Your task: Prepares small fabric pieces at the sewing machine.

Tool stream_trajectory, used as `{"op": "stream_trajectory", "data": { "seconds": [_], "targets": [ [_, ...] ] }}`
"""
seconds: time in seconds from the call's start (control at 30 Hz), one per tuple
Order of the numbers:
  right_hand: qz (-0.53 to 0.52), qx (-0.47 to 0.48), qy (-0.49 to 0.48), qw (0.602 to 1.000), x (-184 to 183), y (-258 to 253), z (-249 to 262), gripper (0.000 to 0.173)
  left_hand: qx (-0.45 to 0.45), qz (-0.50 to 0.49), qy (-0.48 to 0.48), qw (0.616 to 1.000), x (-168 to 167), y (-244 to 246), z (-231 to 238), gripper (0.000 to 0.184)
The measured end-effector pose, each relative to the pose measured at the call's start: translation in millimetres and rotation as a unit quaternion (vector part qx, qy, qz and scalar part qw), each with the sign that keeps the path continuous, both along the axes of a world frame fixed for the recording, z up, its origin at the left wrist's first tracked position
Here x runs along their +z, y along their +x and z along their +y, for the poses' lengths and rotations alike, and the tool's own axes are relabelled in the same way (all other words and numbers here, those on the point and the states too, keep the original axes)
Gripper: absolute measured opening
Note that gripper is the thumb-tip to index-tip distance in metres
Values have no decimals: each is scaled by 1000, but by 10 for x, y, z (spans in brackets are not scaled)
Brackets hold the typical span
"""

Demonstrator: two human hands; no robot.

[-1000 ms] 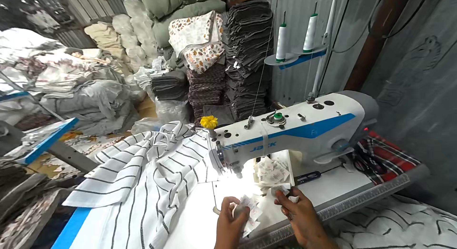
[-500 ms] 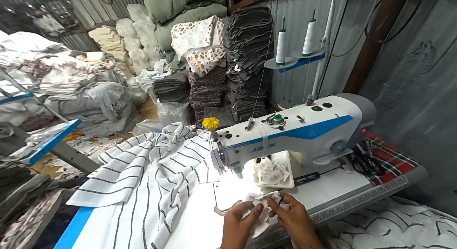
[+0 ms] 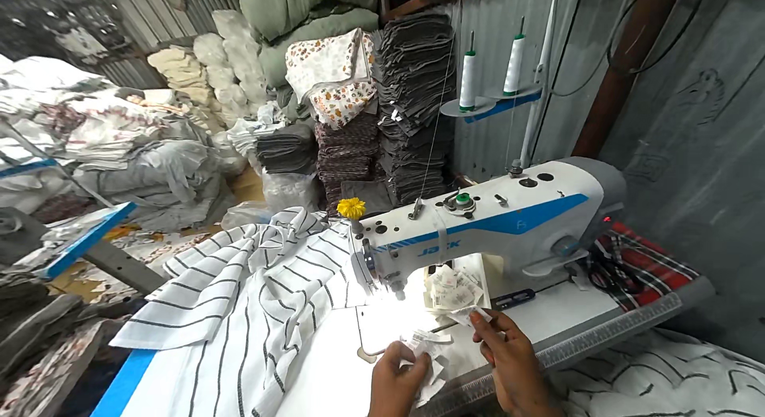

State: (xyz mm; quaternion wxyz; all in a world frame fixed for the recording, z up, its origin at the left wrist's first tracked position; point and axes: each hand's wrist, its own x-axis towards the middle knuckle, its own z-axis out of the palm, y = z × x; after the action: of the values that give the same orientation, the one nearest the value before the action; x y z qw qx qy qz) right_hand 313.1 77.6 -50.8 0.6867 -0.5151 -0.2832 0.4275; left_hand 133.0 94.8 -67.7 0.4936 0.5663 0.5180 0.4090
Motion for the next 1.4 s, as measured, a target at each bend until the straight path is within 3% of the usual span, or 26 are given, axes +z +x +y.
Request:
{"op": "stream_trajectory", "data": {
  "seconds": [0.13, 0.23, 0.37, 0.43, 0.5, 0.6, 0.7, 0.8, 0.93, 1.03, 1.13, 1.23, 1.4],
  "targets": [
    [-32, 146, 21, 988, 31, 25, -73, 15, -19, -91, -26, 995, 21, -7, 2, 32],
    [-115, 135, -4, 984, -71, -51, -62, 18, -60, -133, -1, 989, 41, 16, -24, 30],
    [-214, 132, 25, 967, -216, -93, -34, 22, -30, -103, 8, 994, 66, 56, -65, 32],
    [-162, 146, 28, 975, -183, -70, -40, 25, -7, -98, 10, 995, 52, 68, -75, 32],
    [-45, 162, 12, 986, -79, -16, -43, 31, 11, -77, 34, 996, 38, 82, -79, 33],
    [94, 154, -28, 983, 48, 40, -59, 44, 11, 20, 147, 989, 18, 150, -124, 18],
    [100, 173, -15, 980, 36, -56, -147, 51, -2, 76, 223, 972, 47, 274, -159, 20],
    [79, 188, 28, 979, -40, -250, -240, 56, -15, 115, 225, 967, 100, 369, -201, 34],
    [53, 219, 40, 973, -54, -309, -309, 62, -29, 96, 193, 976, 70, 344, -191, 31],
    [26, 232, 66, 970, -52, -258, -355, 60, -27, 9, 137, 990, 104, 317, -209, 26],
    [39, 164, 12, 986, 65, -237, -463, 55, -32, -108, 121, 986, 236, 407, -276, 43],
    [138, 129, -27, 982, 168, -176, -533, 22, -58, -3, 202, 978, 269, 560, -275, 49],
    [198, -5, -40, 979, 211, -122, -596, 19, -82, 136, 335, 929, 232, 979, -393, 43]
  ]
}}
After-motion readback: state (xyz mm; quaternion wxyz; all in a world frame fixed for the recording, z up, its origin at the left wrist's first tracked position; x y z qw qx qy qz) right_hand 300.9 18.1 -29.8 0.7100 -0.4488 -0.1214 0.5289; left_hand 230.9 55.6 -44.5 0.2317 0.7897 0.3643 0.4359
